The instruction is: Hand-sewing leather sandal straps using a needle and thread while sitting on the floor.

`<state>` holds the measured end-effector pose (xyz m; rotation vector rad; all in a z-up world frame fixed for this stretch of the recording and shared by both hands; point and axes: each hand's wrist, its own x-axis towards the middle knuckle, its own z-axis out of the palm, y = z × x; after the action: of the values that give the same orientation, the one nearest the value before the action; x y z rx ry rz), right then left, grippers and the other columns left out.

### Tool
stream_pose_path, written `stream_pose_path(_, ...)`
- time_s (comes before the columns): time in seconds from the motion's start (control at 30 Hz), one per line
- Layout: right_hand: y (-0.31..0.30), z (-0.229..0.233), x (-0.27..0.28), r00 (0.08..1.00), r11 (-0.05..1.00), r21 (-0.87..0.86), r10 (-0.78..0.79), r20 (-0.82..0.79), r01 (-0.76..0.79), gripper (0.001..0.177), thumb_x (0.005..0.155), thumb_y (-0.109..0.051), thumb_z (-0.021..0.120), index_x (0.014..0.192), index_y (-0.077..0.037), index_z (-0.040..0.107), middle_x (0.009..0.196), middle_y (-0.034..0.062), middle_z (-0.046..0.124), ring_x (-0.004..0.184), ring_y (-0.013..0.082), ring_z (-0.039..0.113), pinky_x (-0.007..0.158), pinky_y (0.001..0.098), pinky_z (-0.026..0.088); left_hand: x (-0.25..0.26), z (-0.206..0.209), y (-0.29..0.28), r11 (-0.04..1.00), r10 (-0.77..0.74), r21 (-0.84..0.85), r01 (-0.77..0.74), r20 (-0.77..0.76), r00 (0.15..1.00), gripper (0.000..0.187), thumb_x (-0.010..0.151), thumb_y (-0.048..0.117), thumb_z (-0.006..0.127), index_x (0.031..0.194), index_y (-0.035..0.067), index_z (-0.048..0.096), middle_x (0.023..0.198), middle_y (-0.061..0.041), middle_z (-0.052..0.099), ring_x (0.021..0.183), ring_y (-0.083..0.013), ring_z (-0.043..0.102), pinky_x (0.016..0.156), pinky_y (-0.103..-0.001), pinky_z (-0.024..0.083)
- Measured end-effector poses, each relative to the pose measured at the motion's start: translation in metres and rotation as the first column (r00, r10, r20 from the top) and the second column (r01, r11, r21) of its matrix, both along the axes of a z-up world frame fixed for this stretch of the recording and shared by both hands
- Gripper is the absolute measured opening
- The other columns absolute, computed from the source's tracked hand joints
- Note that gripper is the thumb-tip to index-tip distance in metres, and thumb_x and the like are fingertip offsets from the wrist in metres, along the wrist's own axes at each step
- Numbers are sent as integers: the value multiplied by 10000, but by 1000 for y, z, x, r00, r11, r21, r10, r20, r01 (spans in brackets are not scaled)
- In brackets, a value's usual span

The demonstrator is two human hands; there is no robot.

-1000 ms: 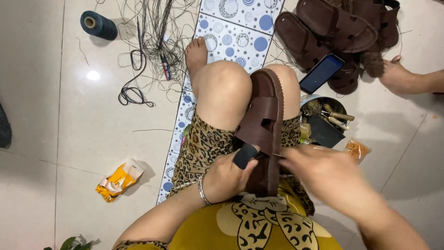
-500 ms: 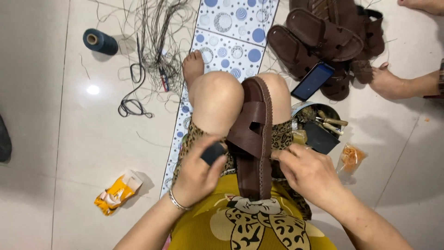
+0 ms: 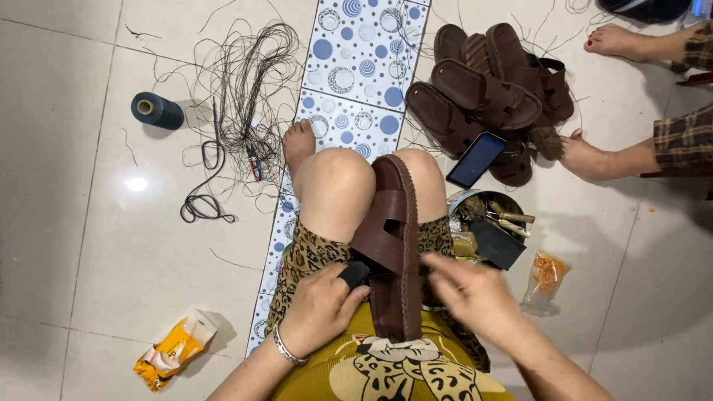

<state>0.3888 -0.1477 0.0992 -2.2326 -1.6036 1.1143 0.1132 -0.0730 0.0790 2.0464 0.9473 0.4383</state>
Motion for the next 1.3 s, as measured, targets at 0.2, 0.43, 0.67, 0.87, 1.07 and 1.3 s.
stream_pose_path(0.2, -15, -37, 93, 931, 932, -30, -357, 81, 360, 205, 952, -388, 654, 1046, -217, 718, 850, -9, 740, 651, 132, 656, 581, 307, 552, -32, -32, 6, 961, 270, 46, -273, 62, 961, 151, 922, 130, 684, 833, 25, 745, 734, -106, 759, 463, -115, 651, 348, -196, 485)
stream_pose_path(0.43, -220, -160, 439, 506, 530, 427, -844, 180, 732, 182, 1159, -132, 578, 1331, -97, 531, 963, 48, 637, 680, 131, 550, 511, 285, 433, -125, -61, 48, 342, 899, -836, -428, 159, 408, 139, 979, 56, 602, 1057, -20, 690, 765, -62, 588, 593, -154, 554, 540, -274, 490)
stream_pose_path(0.67, -14, -35, 73, 838, 797, 265, -493, -232, 543, 649, 734, 144, 557, 1265, -189, 722, 871, 60, 733, 840, 188, 706, 756, 232, 502, -85, -46, 86, 554, 731, -753, 355, 644, 226, 417, 1034, 354, 467, 764, 77, 623, 1368, -273, 620, 1278, -449, 599, 1114, -636, 399)
stream_pose_path(0.87, 3, 21, -7, 914, 988, 44, 156, -376, -150, 144, 854, -193, 740, 923, -100, 825, 773, -6, 801, 513, 124, 635, 484, 254, 510, -80, 4, 123, 586, 759, -782, 213, 622, 194, 366, 1138, 285, 461, 1118, 24, 717, 847, -113, 750, 728, -218, 706, 785, -396, 594)
stream_pose_path(1.07, 30, 10, -37, 288, 955, 252, 200, -936, 156, 559, 1081, -482, 480, 690, -92, 569, 875, 126, 736, 953, 308, 716, 885, 444, 599, -85, -56, 133, 310, 934, -946, 92, 322, 156, 362, 1080, 333, 479, 869, 79, 627, 517, 79, 332, 416, -57, 255, 411, -230, 224)
stream_pose_path(1.3, 19, -26, 13, 327, 954, 92, -7, -945, 286, 399, 1073, -313, 480, 743, -98, 542, 554, 13, 489, 513, 160, 553, 595, 324, 555, -119, -125, 130, 100, 963, -995, 12, 100, 250, 394, 1074, 377, 494, 775, 138, 588, 490, 83, 332, 383, -56, 217, 386, -239, 164)
